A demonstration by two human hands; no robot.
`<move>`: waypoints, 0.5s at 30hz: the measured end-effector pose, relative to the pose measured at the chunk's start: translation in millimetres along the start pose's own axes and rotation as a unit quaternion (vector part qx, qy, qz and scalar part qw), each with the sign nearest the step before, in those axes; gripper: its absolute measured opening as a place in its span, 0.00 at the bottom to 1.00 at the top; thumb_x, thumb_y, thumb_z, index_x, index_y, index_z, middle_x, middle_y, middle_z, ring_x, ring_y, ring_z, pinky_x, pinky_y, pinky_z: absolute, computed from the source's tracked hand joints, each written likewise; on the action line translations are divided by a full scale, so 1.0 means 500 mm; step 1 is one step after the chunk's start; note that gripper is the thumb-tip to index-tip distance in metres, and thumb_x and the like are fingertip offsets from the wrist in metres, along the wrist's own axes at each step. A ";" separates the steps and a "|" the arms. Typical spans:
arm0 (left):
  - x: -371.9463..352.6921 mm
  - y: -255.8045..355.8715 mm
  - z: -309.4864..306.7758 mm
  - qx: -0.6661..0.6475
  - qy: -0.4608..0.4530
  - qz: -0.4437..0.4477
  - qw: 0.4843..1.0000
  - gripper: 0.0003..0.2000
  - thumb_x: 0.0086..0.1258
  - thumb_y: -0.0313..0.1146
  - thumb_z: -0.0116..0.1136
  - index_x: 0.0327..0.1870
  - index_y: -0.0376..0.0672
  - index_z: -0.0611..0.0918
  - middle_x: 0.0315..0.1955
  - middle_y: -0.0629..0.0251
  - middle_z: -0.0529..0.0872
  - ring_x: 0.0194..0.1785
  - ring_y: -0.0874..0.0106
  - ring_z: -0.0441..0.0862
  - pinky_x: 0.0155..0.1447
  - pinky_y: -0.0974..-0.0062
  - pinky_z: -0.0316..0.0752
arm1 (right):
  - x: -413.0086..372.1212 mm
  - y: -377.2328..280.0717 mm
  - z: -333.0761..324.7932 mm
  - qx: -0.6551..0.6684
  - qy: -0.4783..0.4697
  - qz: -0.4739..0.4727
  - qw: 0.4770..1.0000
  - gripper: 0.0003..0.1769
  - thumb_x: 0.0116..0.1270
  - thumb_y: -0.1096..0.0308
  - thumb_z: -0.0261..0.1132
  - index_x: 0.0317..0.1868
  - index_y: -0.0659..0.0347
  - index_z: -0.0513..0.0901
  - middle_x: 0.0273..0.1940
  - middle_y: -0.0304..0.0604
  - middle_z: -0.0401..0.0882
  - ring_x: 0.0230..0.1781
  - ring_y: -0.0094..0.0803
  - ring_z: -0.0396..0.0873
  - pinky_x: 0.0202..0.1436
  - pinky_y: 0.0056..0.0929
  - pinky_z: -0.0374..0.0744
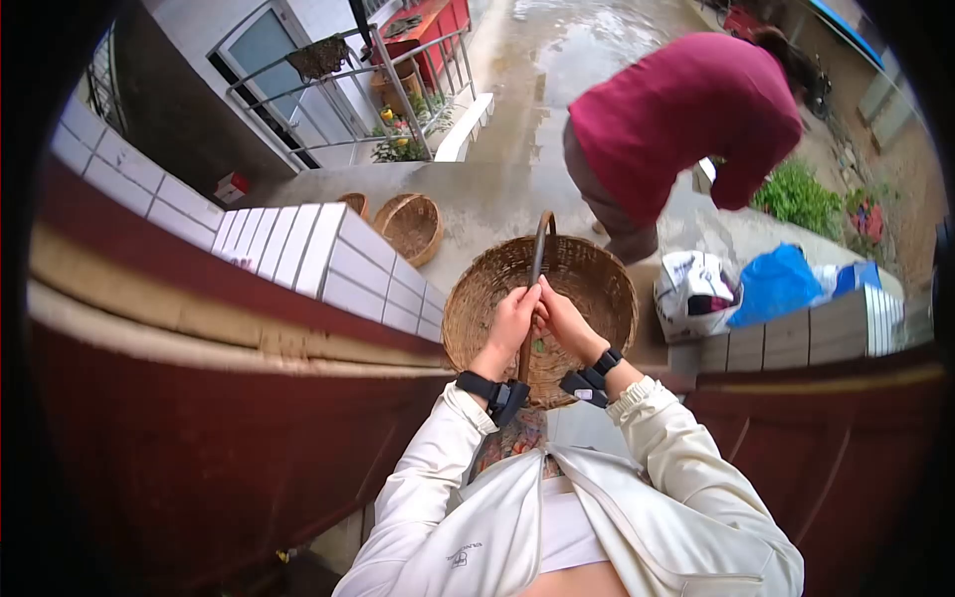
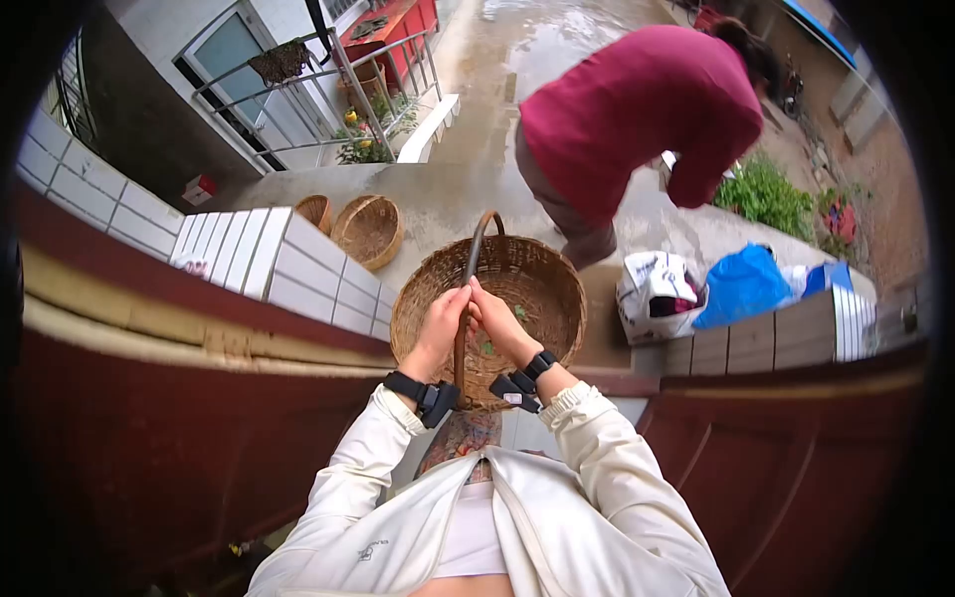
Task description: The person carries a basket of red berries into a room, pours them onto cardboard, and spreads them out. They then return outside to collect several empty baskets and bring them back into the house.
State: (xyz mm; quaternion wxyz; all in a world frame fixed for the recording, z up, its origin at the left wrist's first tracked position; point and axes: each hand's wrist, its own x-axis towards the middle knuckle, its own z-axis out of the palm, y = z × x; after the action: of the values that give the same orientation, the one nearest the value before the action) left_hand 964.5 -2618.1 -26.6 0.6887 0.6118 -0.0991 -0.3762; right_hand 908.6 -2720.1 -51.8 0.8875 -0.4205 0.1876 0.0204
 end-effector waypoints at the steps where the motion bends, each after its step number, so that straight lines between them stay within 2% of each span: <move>1: 0.046 0.021 -0.015 -0.010 0.007 0.000 1.000 0.14 0.70 0.43 0.49 0.32 0.40 0.76 0.19 0.70 0.78 0.20 0.81 0.73 0.23 0.83 0.67 | 0.045 -0.039 0.011 -0.008 -0.002 0.008 1.000 0.25 0.71 0.45 0.45 0.26 0.56 0.73 0.16 0.28 0.58 0.17 0.20 0.59 0.23 0.21 0.66; 3: 0.135 0.062 -0.059 0.117 0.018 0.066 0.991 0.17 0.72 0.45 0.44 0.34 0.38 0.76 0.21 0.68 0.80 0.23 0.81 0.75 0.27 0.83 0.69 | 0.144 -0.105 0.038 -0.030 0.026 0.021 0.999 0.24 0.71 0.47 0.47 0.34 0.60 0.77 0.17 0.28 0.60 0.17 0.18 0.57 0.23 0.21 0.65; 4: 0.172 0.090 -0.082 0.162 0.021 0.075 0.984 0.20 0.72 0.47 0.44 0.33 0.36 0.76 0.22 0.68 0.80 0.24 0.79 0.75 0.28 0.82 0.69 | 0.194 -0.127 0.045 -0.058 0.012 0.017 0.998 0.24 0.70 0.49 0.48 0.41 0.63 0.78 0.17 0.28 0.61 0.18 0.17 0.59 0.24 0.19 0.66; 5: 0.205 0.122 -0.102 0.206 0.038 0.076 0.975 0.20 0.71 0.48 0.45 0.35 0.36 0.78 0.22 0.67 0.81 0.26 0.78 0.77 0.31 0.80 0.70 | 0.234 -0.146 0.045 -0.073 0.007 0.031 0.997 0.24 0.71 0.50 0.48 0.45 0.64 0.77 0.23 0.32 0.72 0.23 0.19 0.68 0.30 0.19 0.69; 7: 0.284 0.154 -0.145 0.265 0.051 0.091 0.958 0.20 0.71 0.47 0.46 0.37 0.35 0.79 0.26 0.63 0.83 0.30 0.76 0.80 0.33 0.79 0.72 | 0.310 -0.181 0.061 -0.062 0.002 0.013 0.998 0.23 0.72 0.51 0.46 0.45 0.62 0.78 0.40 0.37 0.79 0.41 0.24 0.76 0.47 0.24 0.72; 8: 0.321 0.173 -0.159 0.326 0.087 0.148 0.930 0.21 0.70 0.48 0.48 0.34 0.35 0.81 0.25 0.60 0.84 0.30 0.74 0.82 0.33 0.76 0.73 | 0.343 -0.203 0.071 -0.045 -0.002 0.013 0.999 0.24 0.71 0.50 0.47 0.48 0.62 0.77 0.44 0.39 0.79 0.46 0.26 0.76 0.53 0.26 0.71; 9: 0.352 0.193 -0.175 0.327 0.091 0.144 0.930 0.21 0.70 0.48 0.48 0.34 0.35 0.81 0.25 0.60 0.84 0.30 0.74 0.82 0.33 0.76 0.73 | 0.381 -0.211 0.074 -0.044 -0.005 0.018 0.999 0.24 0.71 0.50 0.47 0.48 0.62 0.77 0.44 0.39 0.79 0.46 0.26 0.76 0.53 0.26 0.71; 11: 0.419 0.265 -0.196 0.488 0.126 0.119 0.855 0.22 0.69 0.48 0.49 0.27 0.36 0.82 0.20 0.59 0.83 0.25 0.73 0.82 0.30 0.74 0.74 | 0.473 -0.235 0.073 -0.001 0.001 0.017 1.000 0.24 0.70 0.49 0.47 0.50 0.62 0.75 0.45 0.39 0.79 0.47 0.27 0.76 0.53 0.26 0.70; 12: 0.463 0.279 -0.219 0.485 0.135 0.121 0.856 0.22 0.69 0.48 0.49 0.27 0.36 0.82 0.20 0.59 0.83 0.25 0.73 0.82 0.30 0.74 0.74 | 0.524 -0.244 0.069 0.009 0.030 0.021 0.999 0.22 0.70 0.51 0.49 0.47 0.61 0.75 0.43 0.40 0.79 0.44 0.29 0.77 0.50 0.27 0.72; 13: 0.507 0.280 -0.249 0.439 0.161 0.109 0.877 0.23 0.69 0.48 0.49 0.24 0.36 0.82 0.17 0.61 0.82 0.23 0.74 0.81 0.28 0.75 0.73 | 0.572 -0.261 0.063 0.003 0.021 0.025 0.999 0.22 0.70 0.51 0.49 0.47 0.61 0.75 0.43 0.40 0.79 0.44 0.29 0.77 0.50 0.27 0.72; 15: 0.595 0.276 -0.319 0.385 0.202 0.097 0.895 0.23 0.68 0.48 0.49 0.21 0.37 0.81 0.14 0.63 0.81 0.20 0.75 0.80 0.26 0.75 0.73 | 0.675 -0.298 0.046 0.098 0.015 0.063 0.993 0.18 0.68 0.53 0.52 0.42 0.59 0.76 0.40 0.41 0.79 0.38 0.30 0.77 0.46 0.28 0.75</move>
State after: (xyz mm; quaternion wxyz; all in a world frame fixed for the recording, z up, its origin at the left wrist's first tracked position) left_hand 1321.8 -2690.3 -33.4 0.4376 0.8792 -0.1540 -0.1087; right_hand 1258.4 -2839.8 -46.9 0.9186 -0.3189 0.2276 0.0513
